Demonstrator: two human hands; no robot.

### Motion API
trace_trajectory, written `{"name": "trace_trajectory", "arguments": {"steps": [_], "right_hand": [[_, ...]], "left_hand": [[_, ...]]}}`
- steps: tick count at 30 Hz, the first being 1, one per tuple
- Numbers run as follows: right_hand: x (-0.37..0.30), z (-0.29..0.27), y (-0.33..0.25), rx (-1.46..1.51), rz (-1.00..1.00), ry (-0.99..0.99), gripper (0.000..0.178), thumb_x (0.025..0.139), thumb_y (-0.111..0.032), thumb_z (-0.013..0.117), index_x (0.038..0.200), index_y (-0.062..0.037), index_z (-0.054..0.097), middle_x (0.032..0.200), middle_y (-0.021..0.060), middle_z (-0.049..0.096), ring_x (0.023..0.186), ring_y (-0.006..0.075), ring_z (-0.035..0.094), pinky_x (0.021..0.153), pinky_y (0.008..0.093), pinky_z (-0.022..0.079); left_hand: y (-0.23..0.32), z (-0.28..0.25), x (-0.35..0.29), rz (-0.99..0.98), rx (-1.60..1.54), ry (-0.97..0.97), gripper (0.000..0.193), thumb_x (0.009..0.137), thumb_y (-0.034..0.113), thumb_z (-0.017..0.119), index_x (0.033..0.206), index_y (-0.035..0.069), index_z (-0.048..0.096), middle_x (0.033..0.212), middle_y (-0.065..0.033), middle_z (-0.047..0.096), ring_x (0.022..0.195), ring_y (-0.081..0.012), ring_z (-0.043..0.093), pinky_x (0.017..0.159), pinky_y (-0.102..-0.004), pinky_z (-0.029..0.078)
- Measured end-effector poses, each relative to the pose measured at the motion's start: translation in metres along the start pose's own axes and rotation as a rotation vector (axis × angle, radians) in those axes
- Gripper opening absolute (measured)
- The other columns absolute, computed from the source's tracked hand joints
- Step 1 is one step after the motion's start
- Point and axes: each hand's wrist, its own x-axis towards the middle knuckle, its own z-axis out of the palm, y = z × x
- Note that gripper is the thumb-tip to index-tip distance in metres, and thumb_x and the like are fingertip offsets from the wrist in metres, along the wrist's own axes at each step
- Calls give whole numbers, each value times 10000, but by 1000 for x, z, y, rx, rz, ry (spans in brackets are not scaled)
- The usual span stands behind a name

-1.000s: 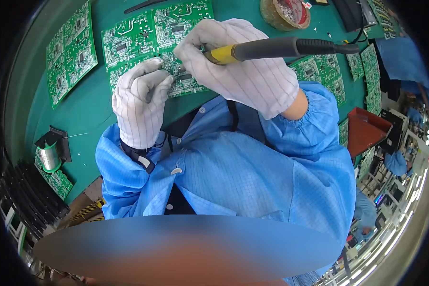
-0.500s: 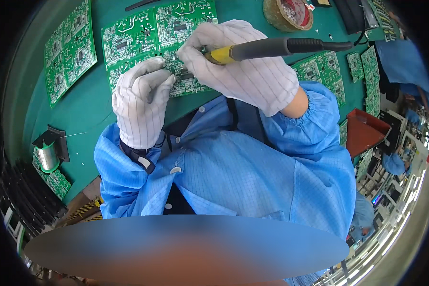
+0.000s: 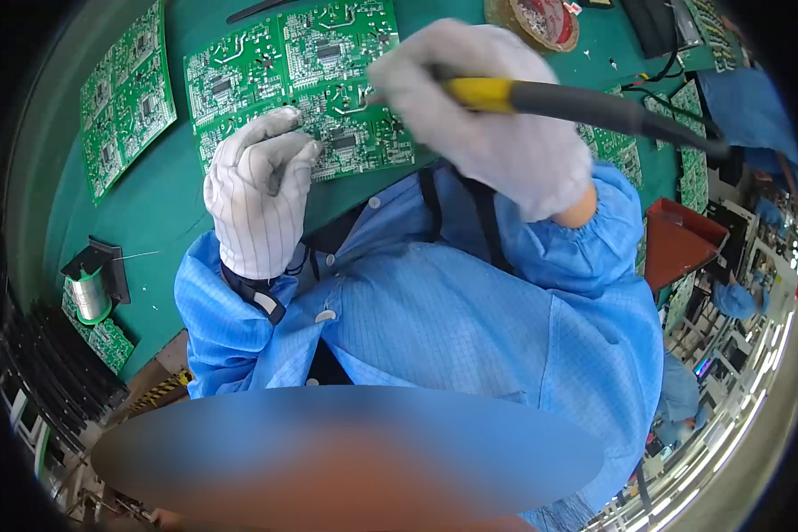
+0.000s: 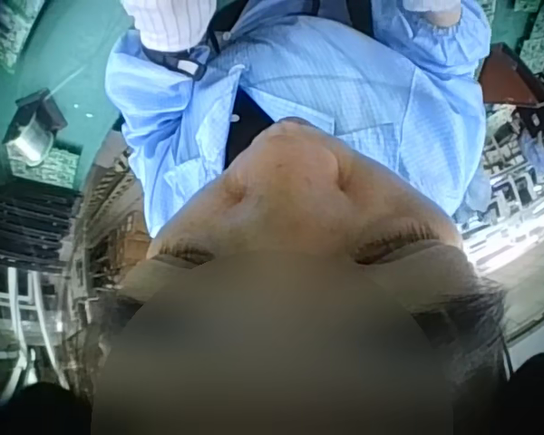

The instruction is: Soldering components onto printed circuit boards at an assembly station.

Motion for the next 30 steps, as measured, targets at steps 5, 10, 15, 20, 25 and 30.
{"name": "trace_trajectory", "arguments": {"steps": [5,10,15,20,25,30], "right_hand": [[-31,-31,29,23,88,516,266,993,-119,632,1205,39,660,1102,99,734,906,128,660,810,285,534],[-49,-37,61,-192,435,544,248,1015,-139,630,1169,34,719,1178,99,721,934,114,651,866,266,528],[-41,-32,14,178,174,350,236,974,-150,655,1139,10,708,1027,84,759,869,139,676,793,262,535],[1,10,-4,-149,-200,-77,101,860,-96,718,949,-62,686,847,81,705,764,304,675,705,400,515],[10,26,5,-178,-280,-54,98,867,-111,725,907,-80,641,840,63,695,752,310,671,708,405,518],[9,29,9,-141,-245,-66,113,870,-142,732,911,-83,645,805,63,700,758,305,680,724,410,524]], "left_hand": [[1,-3,1,-6,-16,-19,155,866,114,774,994,129,687,1165,-71,722,1044,-277,677,904,-423,511],[1,-3,0,14,-13,-16,116,896,119,745,996,115,685,1181,-87,721,1062,-283,673,923,-419,501],[-2,2,4,110,28,73,210,802,99,788,977,141,679,1122,-35,707,942,-284,679,824,-415,526],[0,0,0,31,31,12,160,859,124,764,999,136,689,1168,-46,713,1037,-273,665,902,-413,503],[0,-1,-1,8,25,-23,158,876,136,764,1020,140,698,1185,-40,713,1085,-265,655,941,-411,489],[0,1,-1,12,16,-16,197,848,127,787,1025,140,701,1176,-33,712,1081,-267,658,944,-408,486]]}}
